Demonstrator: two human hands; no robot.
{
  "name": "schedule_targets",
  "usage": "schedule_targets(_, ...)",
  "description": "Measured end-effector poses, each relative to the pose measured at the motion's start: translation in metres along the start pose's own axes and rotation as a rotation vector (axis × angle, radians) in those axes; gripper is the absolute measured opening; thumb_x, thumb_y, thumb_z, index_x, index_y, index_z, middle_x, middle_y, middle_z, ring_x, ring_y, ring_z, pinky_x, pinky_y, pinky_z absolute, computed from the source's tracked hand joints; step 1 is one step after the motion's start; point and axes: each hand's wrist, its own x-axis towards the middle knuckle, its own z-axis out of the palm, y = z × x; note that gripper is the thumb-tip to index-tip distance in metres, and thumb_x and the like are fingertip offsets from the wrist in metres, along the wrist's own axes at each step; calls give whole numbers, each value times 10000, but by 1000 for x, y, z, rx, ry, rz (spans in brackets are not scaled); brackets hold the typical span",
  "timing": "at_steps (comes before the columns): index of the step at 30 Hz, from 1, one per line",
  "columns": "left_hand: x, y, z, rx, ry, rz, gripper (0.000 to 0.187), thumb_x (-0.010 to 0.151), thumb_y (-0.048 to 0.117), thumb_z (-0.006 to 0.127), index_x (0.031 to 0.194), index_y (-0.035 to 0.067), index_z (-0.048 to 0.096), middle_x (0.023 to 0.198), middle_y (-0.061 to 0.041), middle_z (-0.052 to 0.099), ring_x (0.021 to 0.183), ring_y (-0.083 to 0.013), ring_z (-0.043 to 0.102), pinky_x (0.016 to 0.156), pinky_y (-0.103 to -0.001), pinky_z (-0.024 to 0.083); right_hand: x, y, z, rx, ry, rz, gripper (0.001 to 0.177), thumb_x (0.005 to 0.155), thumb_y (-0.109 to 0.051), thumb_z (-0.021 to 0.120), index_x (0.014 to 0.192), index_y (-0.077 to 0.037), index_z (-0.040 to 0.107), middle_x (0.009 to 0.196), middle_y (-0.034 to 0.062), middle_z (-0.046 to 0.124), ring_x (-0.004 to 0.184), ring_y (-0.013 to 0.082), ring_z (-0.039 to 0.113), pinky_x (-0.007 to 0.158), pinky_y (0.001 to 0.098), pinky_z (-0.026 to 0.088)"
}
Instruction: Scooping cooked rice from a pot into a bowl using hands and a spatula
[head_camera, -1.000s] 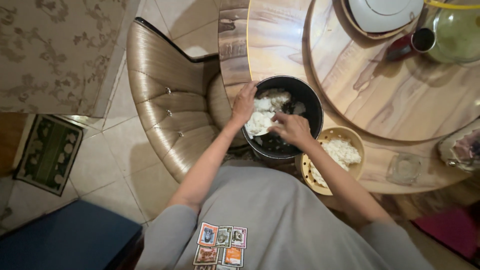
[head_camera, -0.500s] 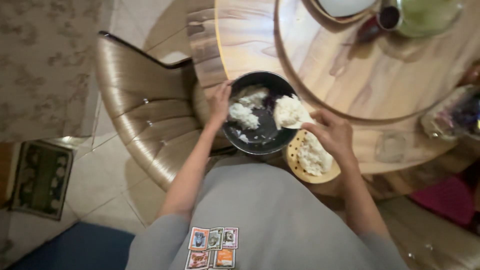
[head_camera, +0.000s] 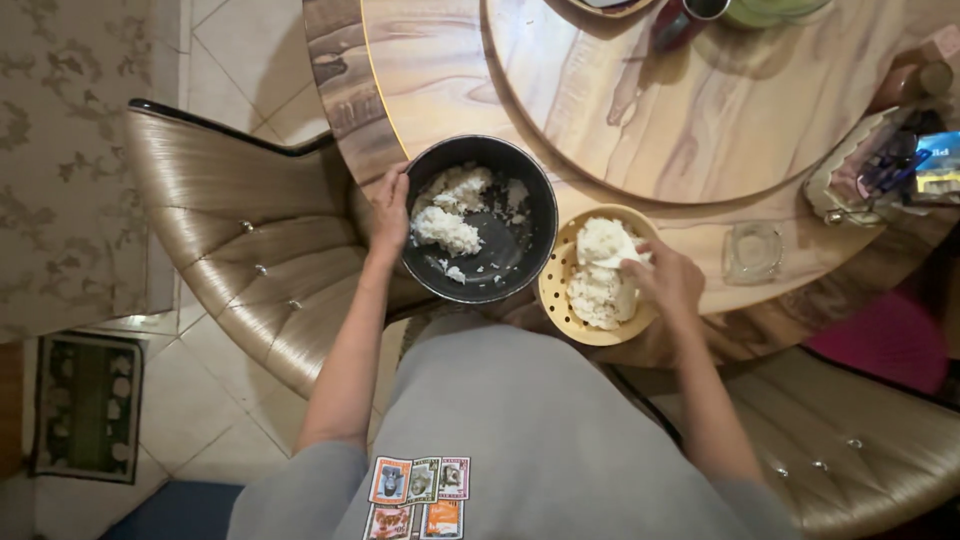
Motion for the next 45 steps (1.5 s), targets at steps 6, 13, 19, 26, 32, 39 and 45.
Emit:
schedule_targets(6,-2,12,-5,43,-11,35,303,1107,202,453,1322,199,667,1153,-168,717,1149,-337,665,1053,-479,473,-3,-42,-20,-302,113,-172,318,901,-389,756,1159,-226,667,979,69,775,949,344,761,850,503,551)
schedule_targets(13,-1,12,-6,45,-10,40,300,1108,215,452,1318,209,666,1125,-169,720,1124,-334,674,1031,-479,485,24,7,11,-641,305,-189,259,872,-327,772,1071,-195,673,847,46,745,758,325,762,721,438,572)
schedule_targets(19,-2,16,-7,27,-22,51,301,1112,217,442,1323,178,654,1141,-202,707,1133,-372,661,1035,-496,474,4,20,-11,-832,449,-147,251,792,-304,809,1021,-240,726,766,-17,706,721,245,749,646,383,573)
schedule_targets(26,2,-1,-1,3,30,20,283,1102,226,481,1313,161,659,1183,-207,706,1174,-385,649,1064,-494,465,-57,-91,-117,-399,158,-81,291,938,-316,745,1179,-161,696,924,155,752,888,455,756,749,581,573)
schedule_targets(32,0,-3,5,12,61,-27,293,1097,286,503,1318,188,669,1222,-185,710,1203,-385,639,1082,-502,456,-21,-129,-47,-244,28,-354,534,840,-123,736,1356,-104,599,1119,232,731,1000,511,700,842,636,545)
schedule_targets(39,-1,3,2,32,12,-50,323,1107,302,452,1344,205,650,1284,-160,692,1250,-360,618,1117,-496,436,67,-170,96,-444,-58,-509,251,817,-52,589,1028,36,693,851,215,738,793,457,758,683,554,618)
schedule_targets(45,4,-21,14,18,43,24,305,1109,251,475,1312,138,671,1253,-164,701,1219,-355,640,1083,-473,473,102,-182,119,-294,-89,-439,306,871,-195,639,1105,1,661,877,263,732,864,537,729,725,624,587)
